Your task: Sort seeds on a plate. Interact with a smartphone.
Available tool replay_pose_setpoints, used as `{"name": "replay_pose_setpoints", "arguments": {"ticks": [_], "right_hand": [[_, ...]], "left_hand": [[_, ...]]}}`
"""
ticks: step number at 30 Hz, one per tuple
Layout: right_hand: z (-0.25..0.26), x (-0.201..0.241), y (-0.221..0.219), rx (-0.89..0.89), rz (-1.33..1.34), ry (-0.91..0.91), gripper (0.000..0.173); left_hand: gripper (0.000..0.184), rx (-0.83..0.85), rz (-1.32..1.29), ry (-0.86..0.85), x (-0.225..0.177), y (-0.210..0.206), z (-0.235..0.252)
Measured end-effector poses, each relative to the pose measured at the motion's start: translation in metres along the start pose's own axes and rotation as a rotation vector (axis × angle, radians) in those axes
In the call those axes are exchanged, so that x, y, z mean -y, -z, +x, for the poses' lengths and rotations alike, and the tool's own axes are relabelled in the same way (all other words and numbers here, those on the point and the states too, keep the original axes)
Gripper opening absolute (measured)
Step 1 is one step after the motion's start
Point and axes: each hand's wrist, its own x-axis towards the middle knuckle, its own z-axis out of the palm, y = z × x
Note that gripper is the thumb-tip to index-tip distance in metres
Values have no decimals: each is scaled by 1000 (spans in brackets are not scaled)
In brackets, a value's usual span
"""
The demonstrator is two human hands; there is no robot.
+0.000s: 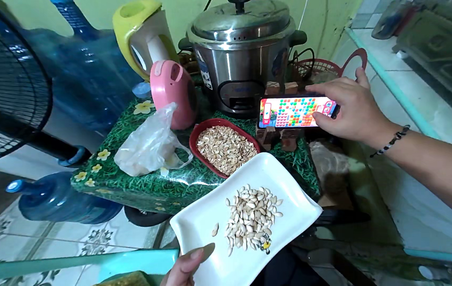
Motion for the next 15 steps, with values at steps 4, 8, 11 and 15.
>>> {"name": "replay_pose_setpoints", "arguments": {"ticks": [4,8,11,15], "right_hand": [[1,1,0,-5,2,1,54],[0,0,-1,-7,0,4,55],[0,1,0,-7,-2,8,55],[0,1,0,-3,-4,7,56]], "left_hand": [[17,-9,-8,-4,1,-1,0],[17,-16,-3,-6,0,-2,-1],[18,-24,9,-5,0,-3,-1],[17,-17,5,-4,0,-1,-1]]}}
